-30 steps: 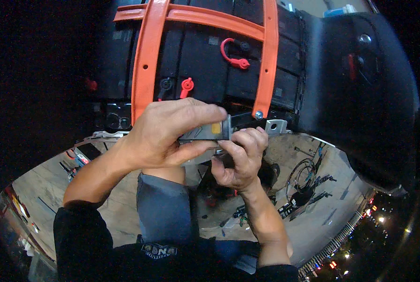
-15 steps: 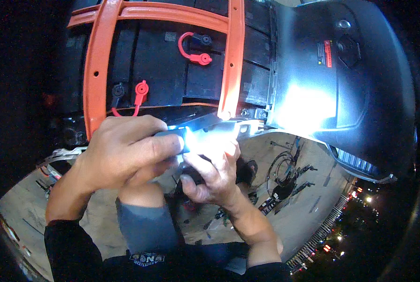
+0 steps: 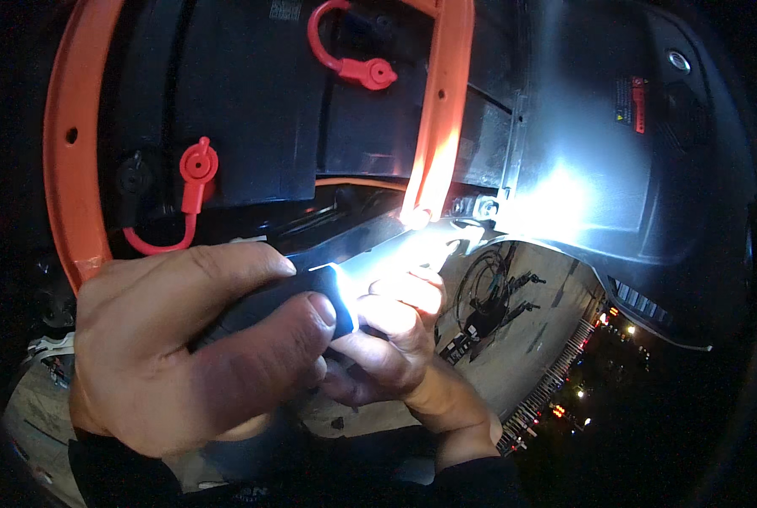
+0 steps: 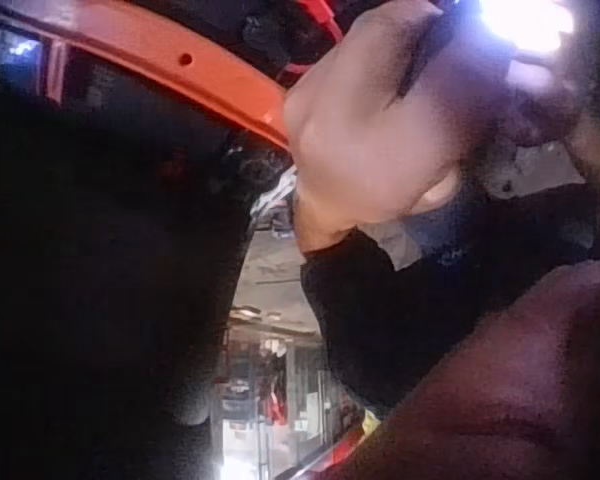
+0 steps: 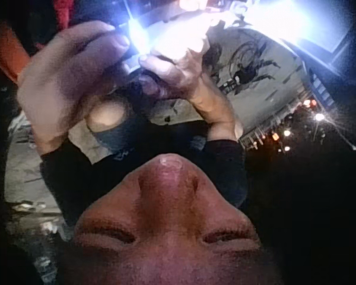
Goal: The person works on the undercarriage of a vehicle, using a flashlight to inspect the area and a power drill to remove and install screws. They handle a metal bracket and align it with the vehicle's frame.
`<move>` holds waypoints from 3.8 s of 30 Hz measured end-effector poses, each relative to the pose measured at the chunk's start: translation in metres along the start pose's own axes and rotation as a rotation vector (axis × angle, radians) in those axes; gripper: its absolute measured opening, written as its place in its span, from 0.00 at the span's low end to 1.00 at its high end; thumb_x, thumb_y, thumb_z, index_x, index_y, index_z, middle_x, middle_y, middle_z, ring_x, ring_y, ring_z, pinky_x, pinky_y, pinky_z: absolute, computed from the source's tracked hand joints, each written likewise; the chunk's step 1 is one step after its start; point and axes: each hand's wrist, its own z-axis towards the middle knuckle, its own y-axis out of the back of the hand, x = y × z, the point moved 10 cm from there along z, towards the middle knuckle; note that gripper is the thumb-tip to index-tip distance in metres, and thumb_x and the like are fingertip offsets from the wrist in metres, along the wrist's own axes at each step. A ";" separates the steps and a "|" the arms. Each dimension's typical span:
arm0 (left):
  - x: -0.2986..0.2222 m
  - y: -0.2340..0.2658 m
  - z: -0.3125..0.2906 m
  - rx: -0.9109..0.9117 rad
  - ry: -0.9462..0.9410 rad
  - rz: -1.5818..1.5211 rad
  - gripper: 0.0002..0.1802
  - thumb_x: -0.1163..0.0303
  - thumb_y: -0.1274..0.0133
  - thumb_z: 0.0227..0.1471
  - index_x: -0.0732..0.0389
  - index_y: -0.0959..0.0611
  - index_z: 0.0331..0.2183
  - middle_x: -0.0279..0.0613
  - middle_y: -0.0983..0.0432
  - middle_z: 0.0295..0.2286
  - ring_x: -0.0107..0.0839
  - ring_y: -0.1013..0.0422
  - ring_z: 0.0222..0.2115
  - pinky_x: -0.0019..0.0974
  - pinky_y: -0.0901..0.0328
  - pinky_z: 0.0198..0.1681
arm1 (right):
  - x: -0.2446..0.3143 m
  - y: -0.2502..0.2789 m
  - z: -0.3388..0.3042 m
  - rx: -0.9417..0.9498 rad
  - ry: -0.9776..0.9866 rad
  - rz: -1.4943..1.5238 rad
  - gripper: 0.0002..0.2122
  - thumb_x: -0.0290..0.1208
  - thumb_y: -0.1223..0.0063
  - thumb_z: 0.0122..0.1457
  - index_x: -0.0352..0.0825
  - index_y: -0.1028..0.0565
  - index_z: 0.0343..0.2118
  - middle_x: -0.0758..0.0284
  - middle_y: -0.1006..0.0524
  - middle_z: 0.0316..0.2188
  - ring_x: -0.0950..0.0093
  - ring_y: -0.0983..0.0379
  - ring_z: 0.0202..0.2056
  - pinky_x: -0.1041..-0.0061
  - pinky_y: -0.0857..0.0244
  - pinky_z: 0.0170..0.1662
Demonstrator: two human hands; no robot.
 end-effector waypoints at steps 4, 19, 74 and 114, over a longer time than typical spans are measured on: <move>-0.003 -0.004 0.001 0.014 -0.060 0.019 0.25 0.72 0.33 0.37 0.64 0.22 0.41 0.50 0.23 0.33 0.34 0.22 0.26 0.31 0.27 0.22 | -0.001 -0.001 0.000 0.027 -0.035 0.021 0.11 0.44 0.43 0.51 0.47 0.22 0.35 0.75 0.28 0.34 0.71 0.34 0.41 0.63 0.44 0.49; 0.023 -0.012 -0.031 0.267 0.290 -0.134 0.21 0.72 0.46 0.56 0.62 0.29 0.50 0.45 0.25 0.40 0.28 0.24 0.33 0.29 0.25 0.33 | 0.003 0.001 -0.001 0.075 -0.064 -0.011 0.12 0.43 0.43 0.51 0.47 0.24 0.37 0.74 0.29 0.34 0.72 0.34 0.41 0.63 0.44 0.50; -0.013 -0.006 -0.013 0.575 -0.071 0.470 0.25 0.72 0.47 0.56 0.60 0.31 0.56 0.58 0.34 0.51 0.44 0.31 0.48 0.45 0.34 0.51 | 0.014 0.001 0.000 0.033 0.101 -0.064 0.13 0.45 0.46 0.56 0.43 0.23 0.40 0.69 0.29 0.36 0.70 0.35 0.38 0.69 0.36 0.39; -0.001 -0.012 -0.022 0.436 -0.029 0.317 0.30 0.65 0.38 0.49 0.56 0.29 0.53 0.52 0.32 0.45 0.33 0.27 0.31 0.34 0.32 0.26 | 0.001 0.001 0.010 0.068 0.028 0.011 0.10 0.40 0.41 0.53 0.45 0.23 0.37 0.73 0.27 0.34 0.75 0.30 0.38 0.70 0.36 0.39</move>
